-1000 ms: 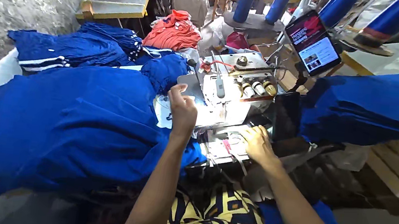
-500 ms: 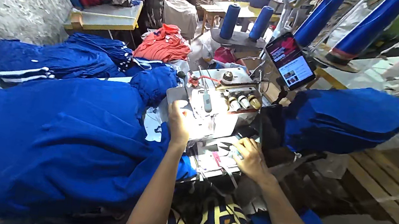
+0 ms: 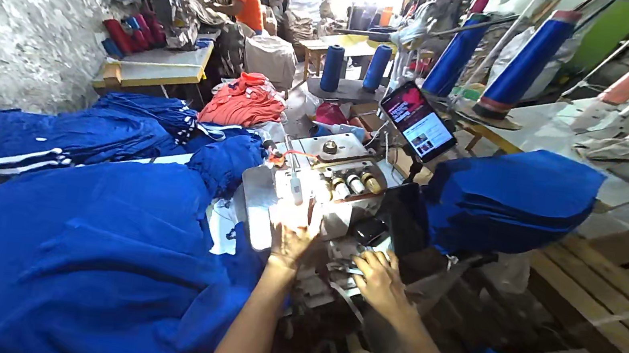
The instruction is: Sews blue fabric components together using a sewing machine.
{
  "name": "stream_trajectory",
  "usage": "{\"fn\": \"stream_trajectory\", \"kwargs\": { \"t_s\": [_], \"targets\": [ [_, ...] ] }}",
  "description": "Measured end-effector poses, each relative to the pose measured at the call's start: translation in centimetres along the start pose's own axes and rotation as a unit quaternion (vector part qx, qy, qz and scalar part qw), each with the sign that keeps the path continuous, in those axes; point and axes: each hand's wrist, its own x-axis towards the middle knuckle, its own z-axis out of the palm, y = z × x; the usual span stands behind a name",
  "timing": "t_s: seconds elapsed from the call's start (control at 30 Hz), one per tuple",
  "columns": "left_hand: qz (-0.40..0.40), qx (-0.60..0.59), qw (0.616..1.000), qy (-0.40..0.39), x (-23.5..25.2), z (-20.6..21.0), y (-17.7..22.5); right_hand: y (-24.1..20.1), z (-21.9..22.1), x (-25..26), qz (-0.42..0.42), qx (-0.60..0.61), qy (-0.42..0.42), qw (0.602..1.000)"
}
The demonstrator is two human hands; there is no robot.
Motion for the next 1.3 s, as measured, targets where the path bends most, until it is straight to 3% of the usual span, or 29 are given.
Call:
{"fn": "stream_trajectory", "kwargs": {
  "t_s": [0.23,0.33,0.53,0.6,0.73,0.8,0.83,0.9,0.97,1.03,1.1,1.3],
  "targets": [
    [0.073,0.053,0.996,0.006,1.6,-1.1,-0.3,0.4,0.6,-0.2,-0.014,0.005,0.009,1.000],
    [0.084,0.021,0.996,-0.029,1.7,-1.4,-0.9,0.5,1.0,-0.3,-0.032,0.004,0.041,0.999],
    [0.072,-0.072,0.995,-0.021,1.0,-0.7,-2.0,0.7,1.2,-0.4,-0.042,0.009,0.058,0.997],
    [0.065,-0.090,0.994,-0.020,1.0,-0.6,-2.1,0.6,0.5,-0.3,-0.029,0.024,0.005,0.999],
    [0.055,-0.112,0.992,-0.017,1.0,-0.8,-2.0,-0.5,-3.9,1.8,0.055,0.041,-0.235,0.969],
    [0.040,-0.124,0.991,-0.022,1.0,-0.9,-2.0,-0.9,-5.2,2.7,0.055,0.032,-0.258,0.964],
    [0.037,-0.121,0.992,-0.027,1.1,-0.8,-2.0,-1.1,-5.6,2.8,0.040,0.038,-0.229,0.972],
    [0.034,-0.122,0.991,-0.033,1.1,-0.8,-2.1,-1.4,-5.3,2.9,-0.040,0.068,-0.045,0.996],
    [0.017,-0.128,0.991,-0.044,1.2,-0.9,-2.0,-2.3,-4.6,4.2,-0.107,0.100,0.174,0.974],
    [0.009,-0.136,0.990,-0.047,1.2,-1.0,-1.9,-4.0,-4.9,6.1,-0.128,0.085,0.319,0.935],
    [0.004,-0.143,0.989,-0.041,1.1,-1.0,-1.8,-5.6,-5.5,8.1,-0.131,0.029,0.373,0.918],
    [-0.017,-0.153,0.987,-0.042,1.1,-1.5,-1.9,-7.9,-5.3,12.9,-0.087,-0.076,0.323,0.939]
  ]
}}
